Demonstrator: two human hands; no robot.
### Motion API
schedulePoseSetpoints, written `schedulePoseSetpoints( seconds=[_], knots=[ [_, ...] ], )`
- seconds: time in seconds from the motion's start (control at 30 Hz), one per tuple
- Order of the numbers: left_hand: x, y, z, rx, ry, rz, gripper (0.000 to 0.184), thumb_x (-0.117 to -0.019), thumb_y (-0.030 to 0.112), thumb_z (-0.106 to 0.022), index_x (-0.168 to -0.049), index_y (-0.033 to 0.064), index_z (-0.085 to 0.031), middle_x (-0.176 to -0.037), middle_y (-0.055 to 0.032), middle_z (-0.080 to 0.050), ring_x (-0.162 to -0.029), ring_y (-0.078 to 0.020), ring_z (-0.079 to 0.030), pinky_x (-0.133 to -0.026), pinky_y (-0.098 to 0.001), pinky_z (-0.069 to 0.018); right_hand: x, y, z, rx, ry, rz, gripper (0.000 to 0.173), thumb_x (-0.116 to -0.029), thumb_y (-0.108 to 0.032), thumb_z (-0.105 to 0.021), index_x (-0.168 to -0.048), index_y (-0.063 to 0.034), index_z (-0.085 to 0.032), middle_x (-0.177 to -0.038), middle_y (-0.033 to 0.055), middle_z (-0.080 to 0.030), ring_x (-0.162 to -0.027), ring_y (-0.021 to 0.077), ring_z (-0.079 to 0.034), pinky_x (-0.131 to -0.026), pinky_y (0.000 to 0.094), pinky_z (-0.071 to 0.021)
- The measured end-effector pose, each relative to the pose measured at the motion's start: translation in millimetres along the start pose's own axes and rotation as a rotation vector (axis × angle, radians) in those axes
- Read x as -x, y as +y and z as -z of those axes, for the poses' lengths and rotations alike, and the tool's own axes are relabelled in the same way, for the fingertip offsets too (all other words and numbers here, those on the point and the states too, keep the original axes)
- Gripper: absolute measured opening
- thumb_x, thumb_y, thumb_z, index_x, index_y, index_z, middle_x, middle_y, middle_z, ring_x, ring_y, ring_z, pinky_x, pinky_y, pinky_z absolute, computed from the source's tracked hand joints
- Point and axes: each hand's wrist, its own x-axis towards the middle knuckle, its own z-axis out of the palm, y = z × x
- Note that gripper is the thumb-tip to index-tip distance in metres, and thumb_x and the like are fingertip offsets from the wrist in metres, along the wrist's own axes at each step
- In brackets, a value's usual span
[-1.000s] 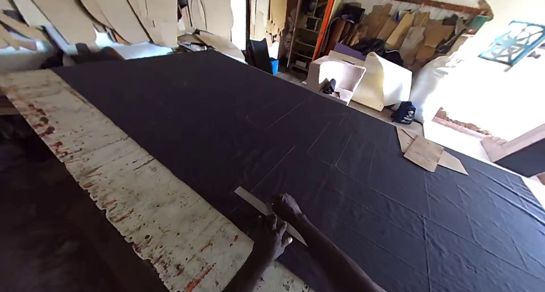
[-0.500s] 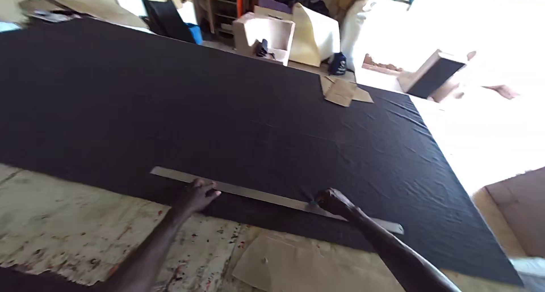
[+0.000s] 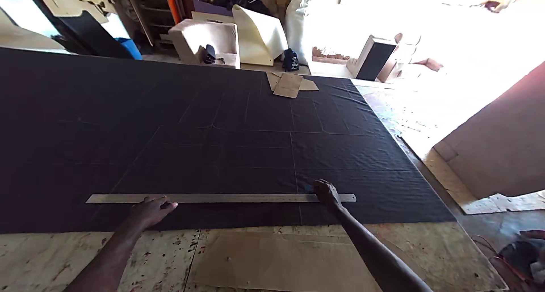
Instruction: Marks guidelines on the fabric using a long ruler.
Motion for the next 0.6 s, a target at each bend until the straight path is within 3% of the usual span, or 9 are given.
schedulePoseSetpoints(
  seconds=[0.07, 0.13, 0.23, 0.3, 0.37, 0.47, 0.6],
  knots=[
    [9.3, 7.1, -5.8, -0.048, 0.016, 0.014, 0.071, -0.0979, 0.066, -0.05, -0.146, 0.0142, -0.056, -0.152, -0.0219, -0.048, -0.139, -0.0429, -0.047, -0.111, -0.0656, -0.0371, 19.7, 17.3, -9.1, 0.039, 0.116, -0.074, 0.019, -0.101, -0.018, -0.06, -0.114, -0.0114, -0.072, -0.113, 0.0087, -0.071, -0.106, 0.0273, -0.068, -0.093, 0.0519, -0.0558],
    [23.6, 20.0, -12.0, -0.105, 0.058, -0.017, 0.072, -0.0981, 0.065, -0.05, -0.143, 0.0098, -0.059, -0.15, -0.0219, -0.051, -0.137, -0.0416, -0.049, -0.112, -0.0622, -0.0392, 42.4, 32.6, -13.7, 0.042, 0.131, -0.121, 0.025, -0.1045, -0.021, -0.055, -0.123, -0.0093, -0.067, -0.117, 0.0118, -0.07, -0.111, 0.0293, -0.067, -0.099, 0.0519, -0.0532],
    [43.9, 42.9, -24.2, -0.194, 0.141, -0.087, 0.065, -0.0976, 0.06, -0.056, -0.123, 0.0012, -0.07, -0.138, -0.0242, -0.058, -0.13, -0.0417, -0.054, -0.11, -0.0576, -0.0429, 69.5, 56.8, -21.9, 0.076, 0.183, -0.034, 0.03, -0.1053, -0.018, -0.052, -0.13, -0.0097, -0.066, -0.126, 0.0089, -0.069, -0.123, 0.0249, -0.063, -0.116, 0.0477, -0.0418],
    [46.3, 53.7, -29.0, -0.157, 0.195, -0.191, 0.048, -0.0963, 0.05, -0.066, -0.11, 0.0043, -0.075, -0.125, -0.0203, -0.063, -0.122, -0.0389, -0.059, -0.104, -0.0555, -0.0484, 80.2, 67.7, -22.9, 0.082, 0.22, 0.009, 0.03, -0.1053, -0.017, -0.051, -0.13, -0.0095, -0.067, -0.129, 0.0075, -0.069, -0.127, 0.0228, -0.062, -0.12, 0.0481, -0.0378],
    [40.6, 63.0, -31.9, -0.053, 0.214, -0.322, 0.038, -0.0925, 0.042, -0.074, -0.112, 0.0094, -0.074, -0.121, -0.0163, -0.066, -0.119, -0.0363, -0.06, -0.103, -0.054, -0.0494, 84.0, 69.8, -19.3, 0.083, 0.219, 0.004, 0.031, -0.106, -0.019, -0.049, -0.13, -0.0102, -0.067, -0.128, 0.007, -0.069, -0.126, 0.0218, -0.062, -0.12, 0.0461, -0.0382],
    [27.6, 78.9, -28.5, -0.02, 0.134, -0.359, 0.051, -0.0867, 0.046, -0.08, -0.125, 0.0125, -0.07, -0.126, -0.0154, -0.063, -0.124, -0.0344, -0.057, -0.108, -0.0503, -0.0466, 78.0, 66.1, -19.7, 0.112, 0.217, -0.03, 0.031, -0.1061, -0.024, -0.047, -0.125, -0.0105, -0.068, -0.121, 0.006, -0.07, -0.12, 0.022, -0.063, -0.115, 0.0448, -0.0417],
    [6.4, 91.4, -10.5, -0.115, -0.061, -0.334, 0.058, -0.082, 0.051, -0.082, -0.121, 0.011, -0.069, -0.126, -0.0166, -0.063, -0.125, -0.0354, -0.056, -0.111, -0.0513, -0.0431, 71.0, 56.9, -18.4, 0.175, 0.206, -0.076, 0.032, -0.1057, -0.027, -0.045, -0.121, -0.0093, -0.067, -0.115, 0.0063, -0.071, -0.116, 0.0233, -0.065, -0.114, 0.044, -0.0418]
  ],
)
